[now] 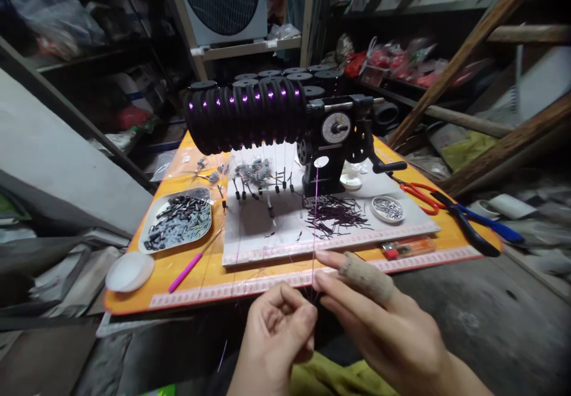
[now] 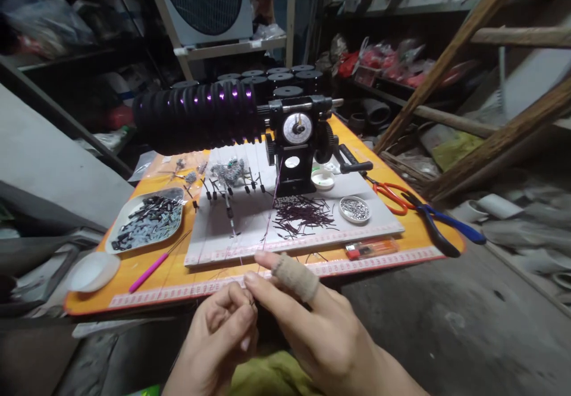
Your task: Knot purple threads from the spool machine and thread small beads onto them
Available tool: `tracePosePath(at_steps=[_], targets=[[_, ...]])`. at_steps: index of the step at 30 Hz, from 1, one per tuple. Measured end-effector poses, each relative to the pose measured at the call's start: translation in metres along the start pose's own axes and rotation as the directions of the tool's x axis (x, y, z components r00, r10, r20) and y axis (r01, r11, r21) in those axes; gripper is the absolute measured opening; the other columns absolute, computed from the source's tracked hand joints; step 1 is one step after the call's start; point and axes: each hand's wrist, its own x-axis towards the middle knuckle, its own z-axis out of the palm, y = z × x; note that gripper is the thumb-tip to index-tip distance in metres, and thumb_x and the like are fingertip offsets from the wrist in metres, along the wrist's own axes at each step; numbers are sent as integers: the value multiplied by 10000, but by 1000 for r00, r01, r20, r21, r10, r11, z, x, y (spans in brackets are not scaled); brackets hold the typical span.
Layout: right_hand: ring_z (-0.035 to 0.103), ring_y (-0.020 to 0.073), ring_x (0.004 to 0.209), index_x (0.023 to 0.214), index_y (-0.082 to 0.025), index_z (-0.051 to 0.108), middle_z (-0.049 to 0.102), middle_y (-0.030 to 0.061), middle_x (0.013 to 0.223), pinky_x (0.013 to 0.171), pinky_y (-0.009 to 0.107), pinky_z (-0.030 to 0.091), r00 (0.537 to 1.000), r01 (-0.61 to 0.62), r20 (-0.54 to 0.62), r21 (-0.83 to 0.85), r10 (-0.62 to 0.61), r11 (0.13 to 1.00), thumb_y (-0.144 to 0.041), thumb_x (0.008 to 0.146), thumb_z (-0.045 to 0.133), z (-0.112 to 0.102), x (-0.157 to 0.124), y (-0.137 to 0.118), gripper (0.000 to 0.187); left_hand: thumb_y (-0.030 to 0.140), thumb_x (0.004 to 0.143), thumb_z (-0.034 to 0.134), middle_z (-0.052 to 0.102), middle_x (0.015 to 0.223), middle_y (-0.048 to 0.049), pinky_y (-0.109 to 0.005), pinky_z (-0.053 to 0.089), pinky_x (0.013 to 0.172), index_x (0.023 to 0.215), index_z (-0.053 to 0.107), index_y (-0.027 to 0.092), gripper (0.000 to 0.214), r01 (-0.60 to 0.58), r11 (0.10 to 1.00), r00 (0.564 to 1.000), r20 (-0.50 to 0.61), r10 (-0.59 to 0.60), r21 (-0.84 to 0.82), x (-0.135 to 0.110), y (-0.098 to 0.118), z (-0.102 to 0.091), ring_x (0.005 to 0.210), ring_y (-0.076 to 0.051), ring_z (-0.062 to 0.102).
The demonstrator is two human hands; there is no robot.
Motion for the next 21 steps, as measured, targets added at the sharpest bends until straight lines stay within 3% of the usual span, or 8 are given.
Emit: tracePosePath(at_steps=[4,6,9,12,15,18,19,21], targets=[[730,188,1013,1144,-174,708,731,112,1162,925,244,594,999,30,-22,47,-29,998,-60,904,594,5,19,4,289,493,752,791,548,581,23,-176,359,507,693,607,158,387,-191,915,953,-155,259,357,-9,3,-9,521,-66,470],[722,169,1005,1082,-175,716,724,100,1119,921,217,581,999,39,-36,89,-36,995,-36,891,604,3,29,3,261,401,834,724,573,646,9,-192,367,504,734,639,177,260,-284,801,904,-132,407,527,-12,6,-17,557,-86,494],[680,166,1080,1060,-162,677,664,116,1159,956,219,552,996,93,-30,214,-88,972,-37,910,561,2,47,-1,228,224,915,605,584,686,12,-204,330,461,818,642,199,107,-452,493,807,106,580,743,-13,16,-27,524,-83,455],[663,170,1058,1014,-137,629,640,133,1080,916,231,562,991,118,28,277,-131,954,-43,933,492,9,67,-6,184,56,900,560,611,728,0,-193,435,544,896,613,192,145,-609,133,655,401,641,782,-11,27,-33,586,-97,550],[656,197,1021,967,-126,608,605,159,1080,823,264,585,988,25,145,191,-54,981,-24,923,462,19,83,-6,184,17,868,589,644,824,-62,-240,517,664,940,648,174,182,-594,-137,519,508,688,793,-8,30,-31,698,-150,655],[676,207,947,960,-131,619,609,156,1068,763,297,598,977,-36,211,91,16,995,-40,922,477,25,89,-6,173,23,826,652,731,939,-115,-286,524,732,905,732,208,217,-521,-129,464,407,787,844,-7,24,-24,767,-199,703],[683,203,924,967,-138,628,621,143,1046,752,296,599,978,-37,206,66,23,997,-46,924,482,26,88,-6,178,17,809,665,756,946,-116,-295,523,760,871,752,221,231,-536,-58,478,359,802,842,-8,21,-21,799,-214,715],[690,199,949,1029,-153,644,639,132,1058,772,290,599,991,-1,132,35,-3,999,-44,925,484,23,81,-6,220,35,789,687,772,876,-108,-288,521,738,776,763,221,201,-574,170,596,267,758,801,-8,17,-16,790,-221,713]])
